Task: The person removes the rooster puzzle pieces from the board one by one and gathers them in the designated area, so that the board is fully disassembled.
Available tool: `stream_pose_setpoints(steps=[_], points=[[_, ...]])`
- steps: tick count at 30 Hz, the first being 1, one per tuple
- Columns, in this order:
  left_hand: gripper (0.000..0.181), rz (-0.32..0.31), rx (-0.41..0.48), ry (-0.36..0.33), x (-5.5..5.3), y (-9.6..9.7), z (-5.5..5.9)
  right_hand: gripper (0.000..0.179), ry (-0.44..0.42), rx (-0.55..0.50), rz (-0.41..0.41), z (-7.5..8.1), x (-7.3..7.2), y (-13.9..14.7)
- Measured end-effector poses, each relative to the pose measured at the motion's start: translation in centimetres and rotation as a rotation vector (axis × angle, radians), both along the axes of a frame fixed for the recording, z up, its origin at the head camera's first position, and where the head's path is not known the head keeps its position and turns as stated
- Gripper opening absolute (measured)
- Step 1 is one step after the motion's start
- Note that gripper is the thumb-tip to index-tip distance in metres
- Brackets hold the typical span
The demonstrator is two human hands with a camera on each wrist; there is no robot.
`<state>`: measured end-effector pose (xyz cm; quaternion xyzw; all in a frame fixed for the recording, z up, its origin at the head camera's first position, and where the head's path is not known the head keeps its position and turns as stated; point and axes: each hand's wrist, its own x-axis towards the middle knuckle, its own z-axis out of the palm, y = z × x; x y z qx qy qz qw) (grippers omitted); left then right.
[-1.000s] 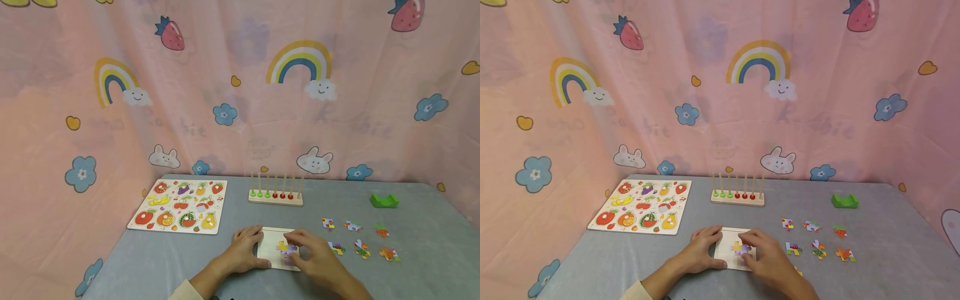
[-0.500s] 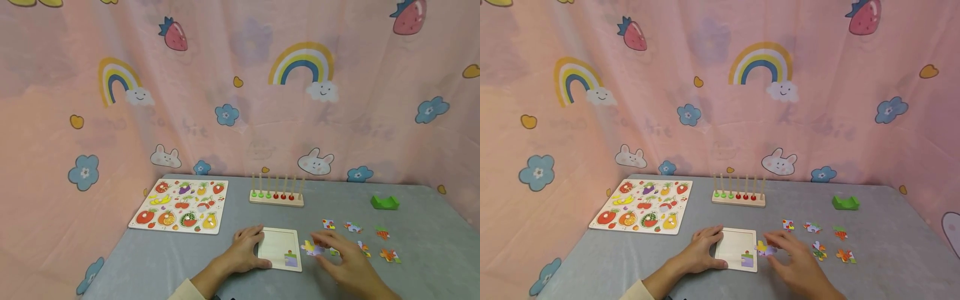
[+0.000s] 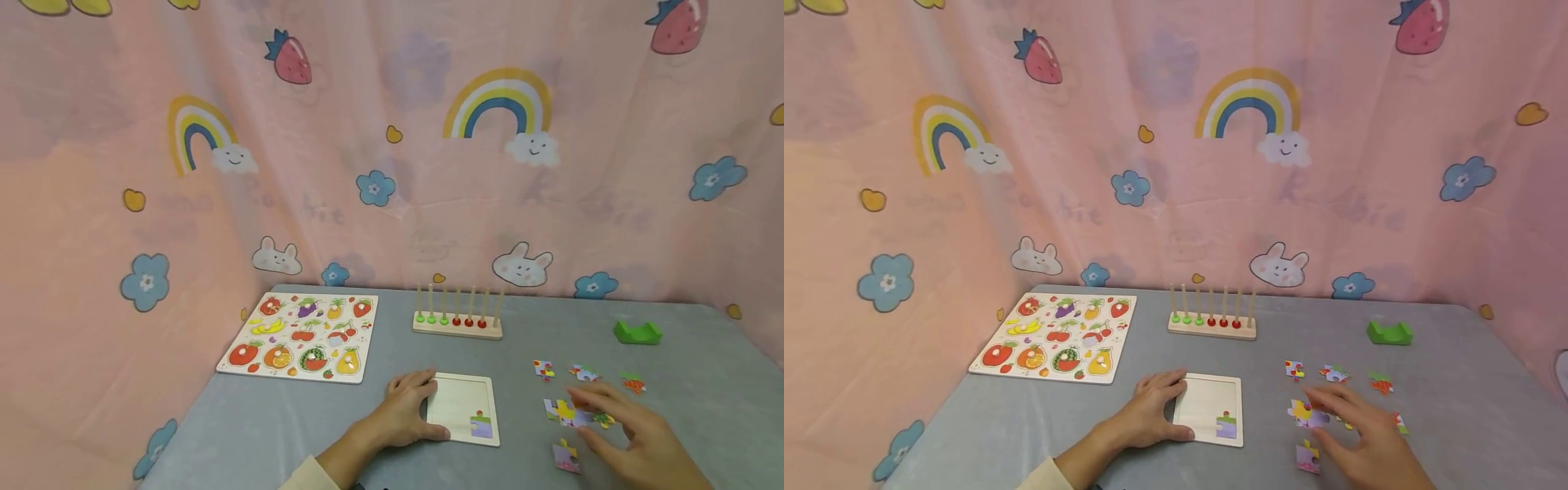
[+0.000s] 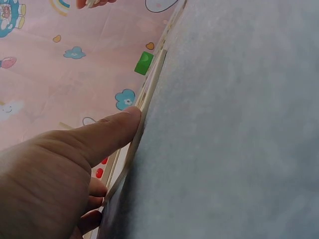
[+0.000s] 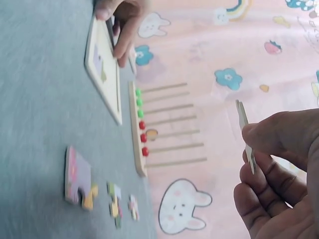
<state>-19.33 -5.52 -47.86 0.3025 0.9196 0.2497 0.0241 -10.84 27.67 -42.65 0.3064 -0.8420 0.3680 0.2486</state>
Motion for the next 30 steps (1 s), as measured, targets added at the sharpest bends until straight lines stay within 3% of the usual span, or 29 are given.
stream_pose_setpoints(steps=[8,15,24,27,30], points=[[0.079,0.0,-0.004,-0.006,0.0,0.2,0.1,0.06,-0.113,0.016,-0.132,-0.5,1.2,2.1],[0.079,-0.008,0.006,-0.008,-0.1,0.2,0.2,0.053,-0.226,0.045,-0.185,-2.2,1.3,4.3],[0.078,-0.005,0.006,-0.01,0.0,0.0,0.2,0.049,-0.242,0.042,-0.159,-4.7,0.9,6.1],[0.078,-0.006,0.014,-0.016,0.0,0.0,0.2,0.045,-0.325,0.105,-0.185,-5.4,0.7,6.9],[0.079,-0.011,0.016,-0.018,0.0,0.0,0.1,0.043,-0.409,0.17,-0.157,-5.9,0.4,7.6]])
